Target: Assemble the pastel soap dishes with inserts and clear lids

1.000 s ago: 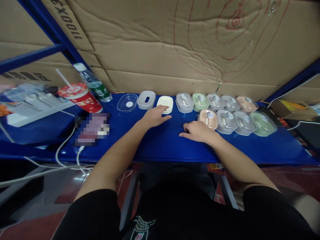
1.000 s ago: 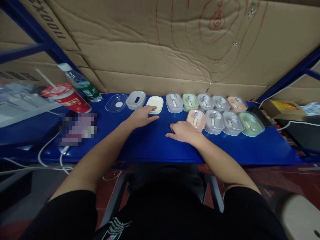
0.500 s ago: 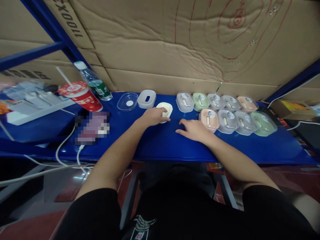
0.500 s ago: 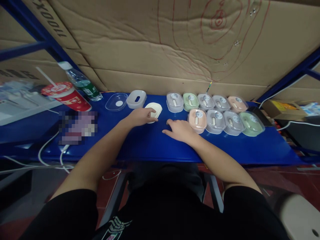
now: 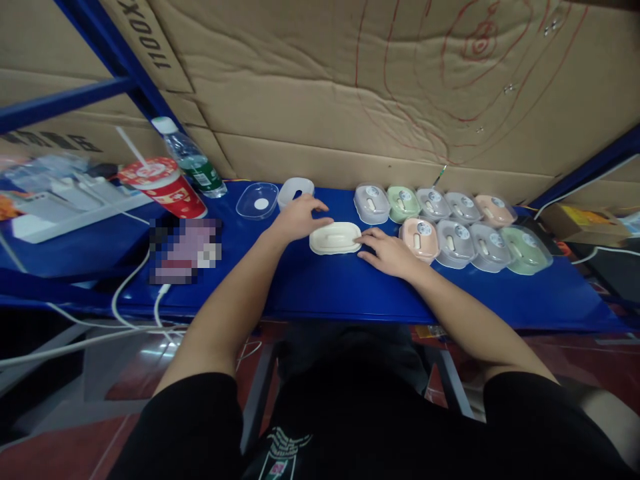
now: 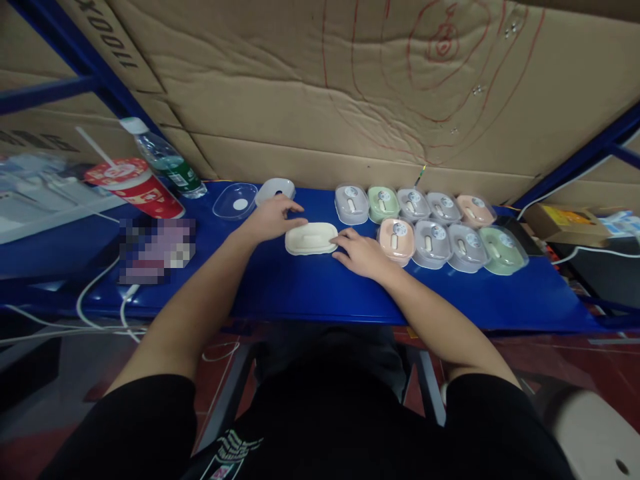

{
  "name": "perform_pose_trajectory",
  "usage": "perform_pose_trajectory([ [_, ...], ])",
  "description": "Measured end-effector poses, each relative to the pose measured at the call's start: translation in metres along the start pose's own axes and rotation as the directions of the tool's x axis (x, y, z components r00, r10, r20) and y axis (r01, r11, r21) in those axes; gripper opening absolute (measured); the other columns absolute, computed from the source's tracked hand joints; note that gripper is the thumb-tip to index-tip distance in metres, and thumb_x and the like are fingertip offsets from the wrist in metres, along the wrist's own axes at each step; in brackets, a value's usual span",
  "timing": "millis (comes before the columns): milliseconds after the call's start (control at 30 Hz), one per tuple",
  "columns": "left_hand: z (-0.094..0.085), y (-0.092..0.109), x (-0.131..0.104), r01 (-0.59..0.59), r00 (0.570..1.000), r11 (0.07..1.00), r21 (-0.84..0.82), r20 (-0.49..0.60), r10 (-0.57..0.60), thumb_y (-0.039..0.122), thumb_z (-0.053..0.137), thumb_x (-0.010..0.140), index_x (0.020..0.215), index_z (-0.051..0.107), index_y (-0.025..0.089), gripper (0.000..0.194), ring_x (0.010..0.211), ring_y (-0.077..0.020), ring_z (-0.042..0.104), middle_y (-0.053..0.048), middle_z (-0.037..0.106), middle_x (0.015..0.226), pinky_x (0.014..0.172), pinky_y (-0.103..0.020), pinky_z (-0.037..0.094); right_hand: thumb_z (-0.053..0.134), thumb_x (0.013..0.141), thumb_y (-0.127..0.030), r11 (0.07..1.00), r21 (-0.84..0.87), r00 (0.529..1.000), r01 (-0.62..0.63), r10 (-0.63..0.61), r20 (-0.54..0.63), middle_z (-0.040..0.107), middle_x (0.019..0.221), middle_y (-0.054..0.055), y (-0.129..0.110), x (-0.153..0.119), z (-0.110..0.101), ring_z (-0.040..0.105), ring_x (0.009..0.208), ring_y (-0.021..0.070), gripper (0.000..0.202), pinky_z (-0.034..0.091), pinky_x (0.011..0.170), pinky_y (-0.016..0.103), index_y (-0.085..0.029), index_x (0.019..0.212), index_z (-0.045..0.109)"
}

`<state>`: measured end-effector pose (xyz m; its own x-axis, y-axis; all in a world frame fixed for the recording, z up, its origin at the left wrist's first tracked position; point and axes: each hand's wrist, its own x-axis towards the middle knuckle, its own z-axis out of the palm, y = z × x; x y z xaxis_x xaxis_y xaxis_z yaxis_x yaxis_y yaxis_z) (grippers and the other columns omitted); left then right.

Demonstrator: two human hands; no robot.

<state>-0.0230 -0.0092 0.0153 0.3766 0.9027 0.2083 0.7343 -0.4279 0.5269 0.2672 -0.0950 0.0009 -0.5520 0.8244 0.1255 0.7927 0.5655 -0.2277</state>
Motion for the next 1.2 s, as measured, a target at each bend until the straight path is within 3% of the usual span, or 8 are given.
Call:
perform_pose_trajectory([
  [133, -0.004, -0.014, 0.0, 0.186, 0.961, 0.962, 0.201, -0.242, -0.135, 0.049, 0.075, 0.09, 0.135, 0.075, 0.018, 0.055, 0.143, -0.0449, 0.048, -0.019, 0.056, 0.153, 0.123, -0.058, 0.037, 0.061, 0.109, -0.033, 0.997, 0.06, 0.999, 0.044, -0.043, -0.03, 0.072, 0.134, 0.011, 0.006, 0.002, 0.001, 0.072, 0.119, 0.0276, 0.029, 0.06, 0.103, 0.045, -0.024, 0.133, 0.075],
  [433, 0.0, -0.013, 0.002, 0.175, 0.978, 0.954, 0.242, -0.154, -0.14, 0.057, 0.082, 0.085, 0.096, 0.08, 0.021, 0.038, 0.14, -0.0427, 0.053, -0.016, 0.061, 0.152, 0.119, -0.061, 0.038, 0.069, 0.105, -0.036, 0.991, 0.114, 0.997, 0.064, -0.059, -0.045, 0.077, 0.125, 0.01, 0.008, 0.004, 0.003, 0.075, 0.114, 0.0253, 0.027, 0.058, 0.1, 0.04, -0.022, 0.127, 0.077],
  [600, 0.003, -0.003, -0.005, 0.242, 0.965, 0.927, 0.285, -0.171, -0.199, 0.077, 0.081, 0.074, 0.146, 0.062, 0.017, 0.096, 0.148, -0.0502, 0.046, -0.025, 0.05, 0.163, 0.123, -0.064, 0.034, 0.07, 0.104, -0.036, 0.99, 0.126, 0.998, 0.059, -0.054, -0.037, 0.078, 0.121, 0.01, 0.009, 0.005, 0.004, 0.075, 0.111, 0.0256, 0.029, 0.058, 0.097, 0.04, -0.021, 0.127, 0.076],
  [800, -0.002, -0.002, -0.004, 0.337, 0.942, 0.914, 0.225, -0.089, -0.325, 0.067, 0.075, 0.082, 0.159, 0.049, 0.009, 0.1, 0.139, -0.0497, 0.058, -0.031, 0.058, 0.154, 0.117, -0.059, 0.043, 0.07, 0.103, -0.039, 0.99, 0.126, 0.997, 0.063, -0.059, -0.039, 0.077, 0.123, 0.011, 0.009, 0.004, 0.004, 0.075, 0.111, 0.026, 0.031, 0.058, 0.097, 0.041, -0.021, 0.128, 0.076],
  [933, -0.02, 0.005, -0.006, 0.206, 0.978, 0.979, -0.003, -0.044, -0.206, 0.05, 0.079, 0.08, 0.162, 0.049, 0.017, 0.093, 0.147, -0.0399, 0.055, -0.02, 0.055, 0.163, 0.123, -0.049, 0.042, 0.071, 0.102, -0.039, 0.987, 0.156, 0.999, 0.027, -0.02, -0.05, 0.077, 0.124, 0.011, 0.007, 0.004, 0.002, 0.075, 0.114, 0.0285, 0.045, 0.06, 0.098, 0.044, -0.021, 0.144, 0.067],
  [1033, -0.032, 0.013, -0.013, 0.015, 0.999, 0.985, -0.169, 0.041, -0.008, 0.045, 0.087, 0.073, 0.166, 0.043, 0.02, 0.106, 0.15, -0.0381, 0.052, -0.018, 0.049, 0.169, 0.125, -0.049, 0.041, 0.073, 0.1, -0.049, 0.971, 0.232, 0.989, -0.061, 0.09, -0.114, 0.073, 0.138, 0.015, 0.008, 0.004, 0.003, 0.076, 0.111, 0.0319, 0.081, 0.062, 0.094, 0.048, -0.023, 0.169, 0.04],
  [1133, -0.034, 0.021, -0.021, -0.064, 0.971, 0.965, -0.256, 0.206, 0.119, 0.046, 0.093, 0.065, 0.17, 0.039, 0.022, 0.12, 0.152, -0.0402, 0.052, -0.019, 0.049, 0.169, 0.125, -0.051, 0.041, 0.074, 0.097, -0.061, 0.963, 0.258, 0.976, -0.077, 0.126, -0.179, 0.055, 0.163, 0.023, 0.011, 0.005, 0.004, 0.07, 0.129, 0.0391, 0.105, 0.061, 0.104, 0.055, -0.023, 0.177, 0.018],
  [1200, -0.03, 0.023, -0.023, -0.057, 0.937, 0.967, -0.25, 0.32, 0.138, 0.047, 0.095, 0.063, 0.169, 0.041, 0.024, 0.122, 0.154, -0.0418, 0.05, -0.019, 0.048, 0.17, 0.126, -0.05, 0.041, 0.072, 0.097, -0.065, 0.971, 0.239, 0.983, -0.024, 0.067, -0.173, 0.043, 0.172, 0.023, 0.014, 0.005, 0.005, 0.055, 0.149, 0.0429, 0.106, 0.053, 0.117, 0.061, -0.023, 0.178, 0.018],
])
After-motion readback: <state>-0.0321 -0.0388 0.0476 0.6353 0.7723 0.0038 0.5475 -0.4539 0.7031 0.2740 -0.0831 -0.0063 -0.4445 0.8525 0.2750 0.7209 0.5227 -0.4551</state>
